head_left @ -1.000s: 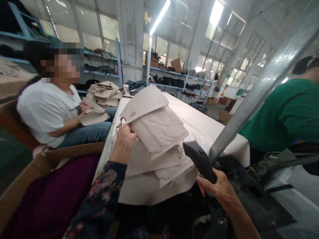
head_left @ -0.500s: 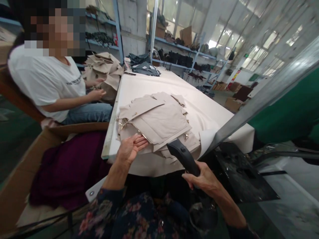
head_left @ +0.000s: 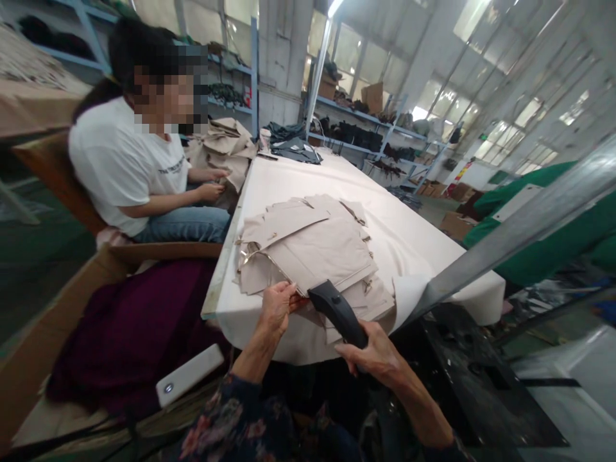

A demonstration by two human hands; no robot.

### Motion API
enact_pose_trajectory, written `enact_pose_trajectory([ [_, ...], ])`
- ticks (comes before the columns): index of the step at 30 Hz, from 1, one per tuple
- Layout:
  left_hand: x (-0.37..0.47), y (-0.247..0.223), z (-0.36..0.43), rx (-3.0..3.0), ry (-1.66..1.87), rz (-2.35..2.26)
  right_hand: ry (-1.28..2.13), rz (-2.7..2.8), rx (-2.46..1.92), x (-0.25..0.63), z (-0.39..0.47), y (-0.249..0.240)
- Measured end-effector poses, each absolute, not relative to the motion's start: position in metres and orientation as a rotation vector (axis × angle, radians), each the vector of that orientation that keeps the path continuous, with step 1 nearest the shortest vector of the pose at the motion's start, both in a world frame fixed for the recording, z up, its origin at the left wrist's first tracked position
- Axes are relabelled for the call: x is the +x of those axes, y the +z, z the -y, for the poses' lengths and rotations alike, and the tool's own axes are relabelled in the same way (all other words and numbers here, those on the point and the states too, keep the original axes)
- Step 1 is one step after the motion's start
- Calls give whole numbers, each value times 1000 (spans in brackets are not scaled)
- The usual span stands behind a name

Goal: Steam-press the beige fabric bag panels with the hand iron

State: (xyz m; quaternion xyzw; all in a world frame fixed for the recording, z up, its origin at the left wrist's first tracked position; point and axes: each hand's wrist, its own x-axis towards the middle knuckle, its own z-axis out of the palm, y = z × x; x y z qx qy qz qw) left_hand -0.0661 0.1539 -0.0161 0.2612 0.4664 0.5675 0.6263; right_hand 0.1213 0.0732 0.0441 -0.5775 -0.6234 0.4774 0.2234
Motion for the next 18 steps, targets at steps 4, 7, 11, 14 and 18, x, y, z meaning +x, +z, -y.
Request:
enact_pose_trajectory([
  [4,-78,-18,-148,830,1263,-1221,1204,1708,-1599,124,-90,59],
  [7,-101,-11,-151,1028,1339,-1464,1131,1709,-1599,126,-100,68],
  [11,-133,-1,-174,1298,1546,-1761,1184,1760,-1557,123,-108,68],
  [14,-145,1,-199,1521,1536,-1754,1265,1762,-1527,116,-110,66],
  [18,-153,5,-222,1644,1497,-1685,1292,1771,-1558,105,-113,70],
])
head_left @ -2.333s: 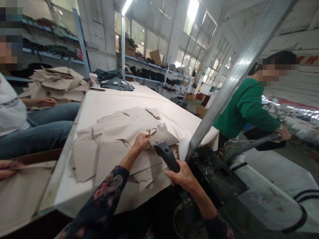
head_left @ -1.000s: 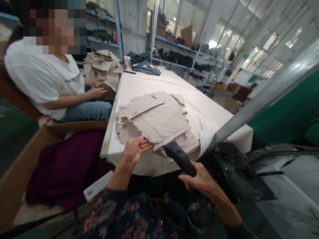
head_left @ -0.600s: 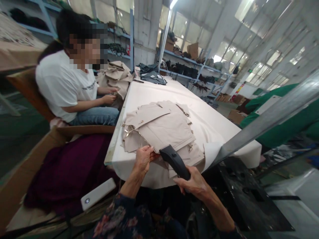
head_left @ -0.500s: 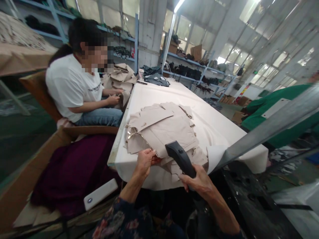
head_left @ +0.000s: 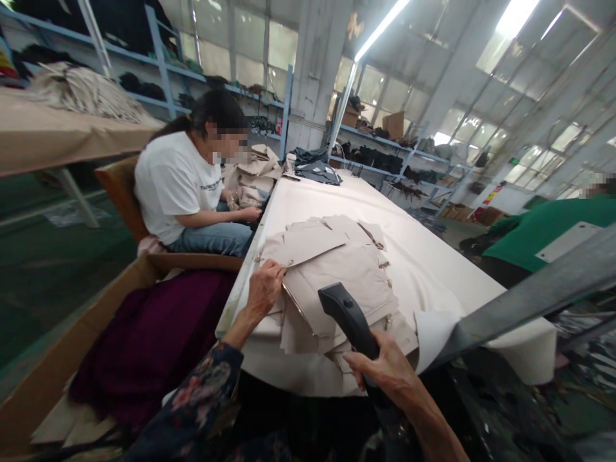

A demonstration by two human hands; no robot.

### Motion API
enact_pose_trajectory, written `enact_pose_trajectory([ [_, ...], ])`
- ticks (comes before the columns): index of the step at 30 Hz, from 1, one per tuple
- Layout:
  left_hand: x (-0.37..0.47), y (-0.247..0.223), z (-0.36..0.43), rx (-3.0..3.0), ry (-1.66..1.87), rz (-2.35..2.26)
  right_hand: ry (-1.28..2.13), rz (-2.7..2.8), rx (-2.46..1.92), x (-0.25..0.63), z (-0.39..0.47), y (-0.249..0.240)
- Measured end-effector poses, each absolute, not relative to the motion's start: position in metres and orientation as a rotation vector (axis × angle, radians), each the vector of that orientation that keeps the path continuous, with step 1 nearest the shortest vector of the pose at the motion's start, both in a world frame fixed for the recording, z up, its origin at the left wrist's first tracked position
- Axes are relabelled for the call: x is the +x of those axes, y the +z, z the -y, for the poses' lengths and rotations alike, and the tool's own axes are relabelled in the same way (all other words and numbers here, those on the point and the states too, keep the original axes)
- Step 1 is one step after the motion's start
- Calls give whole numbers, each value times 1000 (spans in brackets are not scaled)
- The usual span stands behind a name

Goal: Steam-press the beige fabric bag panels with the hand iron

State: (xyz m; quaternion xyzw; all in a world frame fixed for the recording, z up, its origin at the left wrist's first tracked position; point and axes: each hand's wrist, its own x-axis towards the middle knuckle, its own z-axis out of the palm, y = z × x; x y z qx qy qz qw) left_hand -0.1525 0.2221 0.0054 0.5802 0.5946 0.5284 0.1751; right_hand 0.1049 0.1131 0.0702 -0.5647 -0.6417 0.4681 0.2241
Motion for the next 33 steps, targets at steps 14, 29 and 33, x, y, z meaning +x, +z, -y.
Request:
enact_pose_trajectory([
  [14,-164,1,-235,1326,1473,-1176,1392,1849,-1324,61,-149,79],
  [29,-163,-17,-234,1064,1453,-915,1336,1773,-1325,61,-154,85],
  [33,-163,-19,-233,1083,1455,-923,1364,1853,-1326,66,-150,76],
])
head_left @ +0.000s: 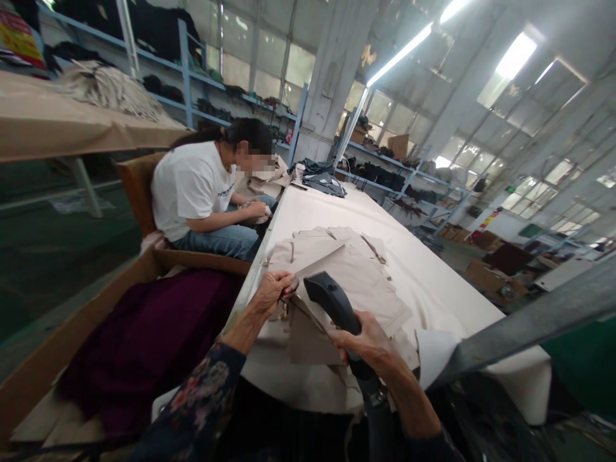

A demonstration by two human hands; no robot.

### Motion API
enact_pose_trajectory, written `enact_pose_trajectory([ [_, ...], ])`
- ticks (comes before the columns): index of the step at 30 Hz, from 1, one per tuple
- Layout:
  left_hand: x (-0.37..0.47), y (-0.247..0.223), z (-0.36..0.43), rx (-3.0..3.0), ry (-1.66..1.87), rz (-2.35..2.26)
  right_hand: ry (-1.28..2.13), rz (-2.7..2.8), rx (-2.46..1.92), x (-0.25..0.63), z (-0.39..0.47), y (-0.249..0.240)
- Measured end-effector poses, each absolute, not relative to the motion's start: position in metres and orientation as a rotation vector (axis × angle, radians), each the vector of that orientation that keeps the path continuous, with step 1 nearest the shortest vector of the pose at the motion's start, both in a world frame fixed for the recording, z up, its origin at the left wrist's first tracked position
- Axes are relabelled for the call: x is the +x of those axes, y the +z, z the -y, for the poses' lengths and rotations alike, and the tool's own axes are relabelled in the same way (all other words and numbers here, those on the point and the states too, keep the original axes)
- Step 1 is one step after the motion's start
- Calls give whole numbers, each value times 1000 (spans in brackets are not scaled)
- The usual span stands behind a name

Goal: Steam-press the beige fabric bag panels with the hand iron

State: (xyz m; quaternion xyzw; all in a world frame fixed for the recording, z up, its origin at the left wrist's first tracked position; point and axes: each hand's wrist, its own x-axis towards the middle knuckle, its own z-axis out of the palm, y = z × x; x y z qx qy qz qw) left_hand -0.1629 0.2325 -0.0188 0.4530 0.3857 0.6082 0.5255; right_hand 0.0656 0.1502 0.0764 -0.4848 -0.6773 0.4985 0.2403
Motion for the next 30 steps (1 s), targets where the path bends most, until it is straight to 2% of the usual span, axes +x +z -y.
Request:
enact_pose_trajectory([
  [9,-160,-18,-224,1314,1413,-1220,1420,1799,-1257,44,-170,72],
  [15,-155,-9,-202,1651,1413,-1541,1284,1635,-1321,91,-150,85],
  [19,-130,-9,-155,1960,1401,-1530,1187,1580,-1431,129,-124,87],
  [24,-98,-30,-129,2868,886,-1253,1199,1455,-1501,159,-95,73],
  [30,-86,-36,-160,2980,756,-1342,1110,1410,-1549,182,-66,61],
])
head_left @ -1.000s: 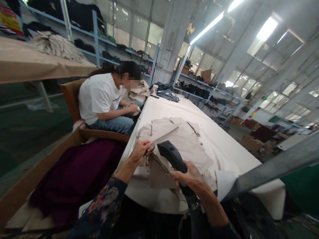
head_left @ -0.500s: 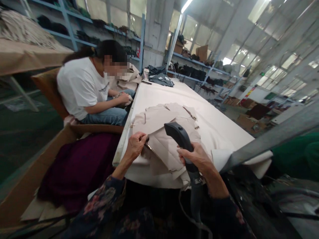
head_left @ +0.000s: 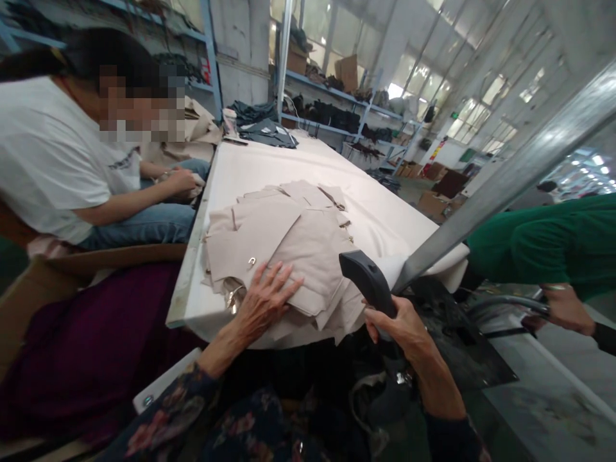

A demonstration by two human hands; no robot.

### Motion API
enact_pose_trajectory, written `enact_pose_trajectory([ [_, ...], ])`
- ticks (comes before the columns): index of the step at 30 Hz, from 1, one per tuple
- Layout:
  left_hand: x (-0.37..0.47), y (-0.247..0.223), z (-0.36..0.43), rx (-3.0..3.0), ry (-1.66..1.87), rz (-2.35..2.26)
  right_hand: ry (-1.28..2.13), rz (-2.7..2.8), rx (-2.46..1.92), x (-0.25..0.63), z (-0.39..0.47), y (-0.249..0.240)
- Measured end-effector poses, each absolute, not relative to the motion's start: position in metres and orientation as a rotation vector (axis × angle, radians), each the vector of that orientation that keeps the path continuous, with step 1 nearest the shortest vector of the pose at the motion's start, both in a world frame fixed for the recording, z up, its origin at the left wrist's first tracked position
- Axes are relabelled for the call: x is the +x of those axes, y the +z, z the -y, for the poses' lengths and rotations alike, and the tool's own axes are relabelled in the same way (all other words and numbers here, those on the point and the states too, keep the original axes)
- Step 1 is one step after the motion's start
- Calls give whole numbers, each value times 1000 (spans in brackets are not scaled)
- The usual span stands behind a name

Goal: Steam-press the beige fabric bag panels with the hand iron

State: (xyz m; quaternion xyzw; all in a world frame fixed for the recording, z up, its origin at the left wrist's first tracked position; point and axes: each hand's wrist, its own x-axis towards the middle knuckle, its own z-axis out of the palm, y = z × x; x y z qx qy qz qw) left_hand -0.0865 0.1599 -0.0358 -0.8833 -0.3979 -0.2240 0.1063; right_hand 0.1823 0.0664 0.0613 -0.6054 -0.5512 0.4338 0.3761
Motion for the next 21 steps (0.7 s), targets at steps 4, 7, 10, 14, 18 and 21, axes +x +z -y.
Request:
enact_pose_trajectory([
  [4,-73,-26,-195,-2512,-653,1297,1078,1438,-1554,192,-52,67],
  [7,-55,-20,-225,-2405,-686,1424,1085,1408,-1551,198,-44,68],
  [10,-38,-18,-246,-2301,-733,1523,1071,1374,-1580,204,-39,61],
  [14,-25,-21,-257,-2222,-769,1577,1059,1342,-1648,213,-32,50],
  [18,-17,-22,-274,-2205,-794,1579,1097,1317,-1657,218,-29,42],
  [21,-11,-20,-291,-2206,-826,1581,1100,1304,-1656,221,-30,38],
])
